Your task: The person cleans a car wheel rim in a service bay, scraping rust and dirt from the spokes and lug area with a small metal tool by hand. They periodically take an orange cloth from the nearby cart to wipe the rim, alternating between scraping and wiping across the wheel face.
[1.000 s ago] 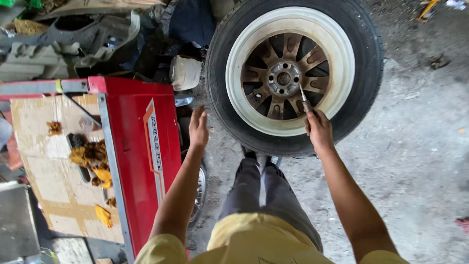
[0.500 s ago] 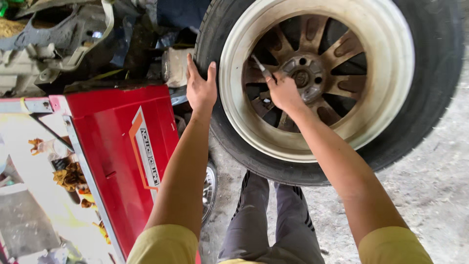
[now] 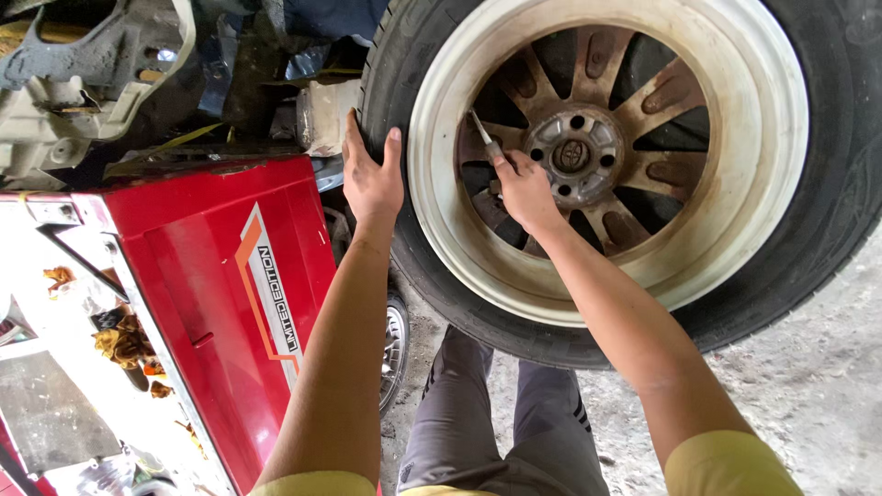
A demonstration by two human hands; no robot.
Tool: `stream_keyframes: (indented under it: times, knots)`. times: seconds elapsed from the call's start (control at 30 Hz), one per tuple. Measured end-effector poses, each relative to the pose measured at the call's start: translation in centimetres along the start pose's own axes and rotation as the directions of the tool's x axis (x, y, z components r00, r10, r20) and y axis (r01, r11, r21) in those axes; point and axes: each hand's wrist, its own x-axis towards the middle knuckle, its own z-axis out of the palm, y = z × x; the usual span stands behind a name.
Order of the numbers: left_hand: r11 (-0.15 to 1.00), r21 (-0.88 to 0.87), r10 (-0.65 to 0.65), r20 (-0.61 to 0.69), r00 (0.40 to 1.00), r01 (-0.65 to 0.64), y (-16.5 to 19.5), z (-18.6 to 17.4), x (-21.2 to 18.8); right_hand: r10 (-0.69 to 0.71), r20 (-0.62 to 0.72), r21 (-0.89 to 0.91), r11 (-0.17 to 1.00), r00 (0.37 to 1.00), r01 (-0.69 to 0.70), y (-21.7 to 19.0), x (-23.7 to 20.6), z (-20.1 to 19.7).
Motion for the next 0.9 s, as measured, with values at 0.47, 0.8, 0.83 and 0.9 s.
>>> stream_keyframes:
  times: [0.47,0.8,0.83,0.9]
  knots:
    - [1.0,-0.011,0.024,0.002,1.0,-0.024,-0.7,0.5,0.7,-0.042,0.061,0.008,0.999,0.997,0.042,3.7,1.0,1.9]
    - [0.998,-0.034,0.052,0.0,0.999,-0.052,-0.8,0.5,0.9,-0.115,0.024,0.029,0.993,0.993,0.114,2.0,-0.4,2.3]
    - [0.998,-0.033,0.044,0.005,0.999,-0.044,-0.8,0.6,1.0,-0.12,0.032,0.038,0.992,0.992,0.119,2.1,-0.4,2.3]
    - [0.998,-0.034,0.048,0.012,0.999,-0.048,-0.8,0.6,1.1,-0.089,0.052,0.032,0.996,0.995,0.088,2.3,-0.4,2.5]
